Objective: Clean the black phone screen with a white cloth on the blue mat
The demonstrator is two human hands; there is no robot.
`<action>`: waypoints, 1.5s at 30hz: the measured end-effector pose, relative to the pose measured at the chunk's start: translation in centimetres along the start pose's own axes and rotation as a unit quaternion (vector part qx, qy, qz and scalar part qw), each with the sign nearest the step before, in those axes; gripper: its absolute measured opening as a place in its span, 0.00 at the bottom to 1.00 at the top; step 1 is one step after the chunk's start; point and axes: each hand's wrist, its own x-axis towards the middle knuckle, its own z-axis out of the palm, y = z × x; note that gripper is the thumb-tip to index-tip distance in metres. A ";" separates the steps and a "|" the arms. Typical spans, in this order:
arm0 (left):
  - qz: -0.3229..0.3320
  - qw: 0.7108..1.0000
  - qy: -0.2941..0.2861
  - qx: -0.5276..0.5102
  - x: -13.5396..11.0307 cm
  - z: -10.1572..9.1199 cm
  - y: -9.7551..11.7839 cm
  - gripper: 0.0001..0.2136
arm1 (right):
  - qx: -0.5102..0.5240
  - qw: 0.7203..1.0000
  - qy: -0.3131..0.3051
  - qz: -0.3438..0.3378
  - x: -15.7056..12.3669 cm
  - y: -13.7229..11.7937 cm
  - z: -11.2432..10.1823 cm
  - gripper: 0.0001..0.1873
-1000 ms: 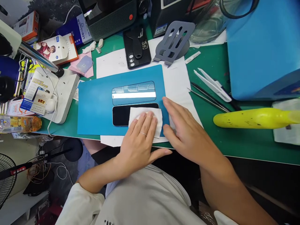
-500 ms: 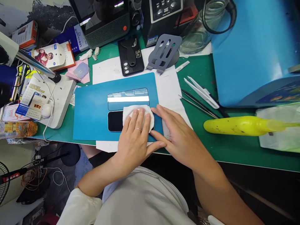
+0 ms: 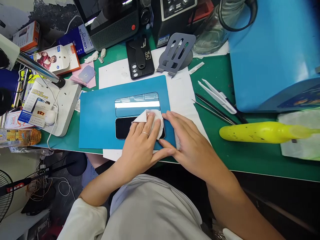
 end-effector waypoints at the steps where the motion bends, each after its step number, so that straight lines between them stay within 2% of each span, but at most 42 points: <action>1: 0.006 1.000 0.003 -0.002 0.1 0.1 0.2 0.41 | -0.002 1.000 -0.001 0.000 0.0 0.0 0.0 0.42; 4: 0.020 1.000 0.007 -0.011 -1.2 0.0 0.2 0.40 | -0.007 1.000 -0.013 0.008 0.0 -0.1 -0.2 0.41; 7: 0.012 1.000 0.004 -0.014 -2.7 -0.7 -0.8 0.38 | -0.005 1.000 -0.015 0.013 0.1 -0.5 -0.3 0.41; 11: -0.015 1.000 -0.027 0.001 -1.8 -1.1 -1.5 0.37 | 0.002 1.000 -0.020 0.022 0.2 -0.6 -0.3 0.42; 15: 0.007 0.999 -0.034 0.022 -0.1 -0.6 0.0 0.41 | 0.007 1.000 -0.013 0.026 0.2 -0.3 -0.2 0.43; 18: 0.029 0.999 -0.027 0.029 -0.8 -0.4 1.1 0.41 | 0.005 0.999 -0.025 0.024 0.1 -0.3 -0.1 0.43; 22: 0.044 0.998 -0.012 0.037 -2.0 -0.3 1.2 0.42 | 0.006 0.999 -0.043 0.021 0.2 -0.4 -0.2 0.44; 29: 0.005 0.997 -0.009 0.074 1.3 0.5 1.3 0.51 | 0.056 0.997 -0.035 0.041 -0.1 0.5 -0.8 0.49; 31: 0.004 0.997 -0.007 0.073 1.0 0.6 1.7 0.51 | 0.053 0.997 -0.034 0.041 -0.1 0.4 -0.9 0.50; 34: 0.010 0.998 0.003 0.068 -0.8 0.5 2.7 0.51 | 0.043 0.998 -0.031 0.034 -0.1 0.0 -0.9 0.49; 37: 0.005 0.997 -0.009 0.074 -2.0 0.4 3.3 0.50 | 0.044 0.998 -0.027 0.037 0.0 -0.2 -0.8 0.47; 41: -0.003 0.996 -0.029 0.080 -0.2 0.4 3.0 0.47 | 0.068 0.996 -0.026 0.043 0.0 0.4 -0.9 0.44; 45: -0.005 0.997 -0.012 0.079 1.9 0.6 2.3 0.50 | 0.104 0.990 -0.025 0.091 -0.1 0.8 -1.1 0.41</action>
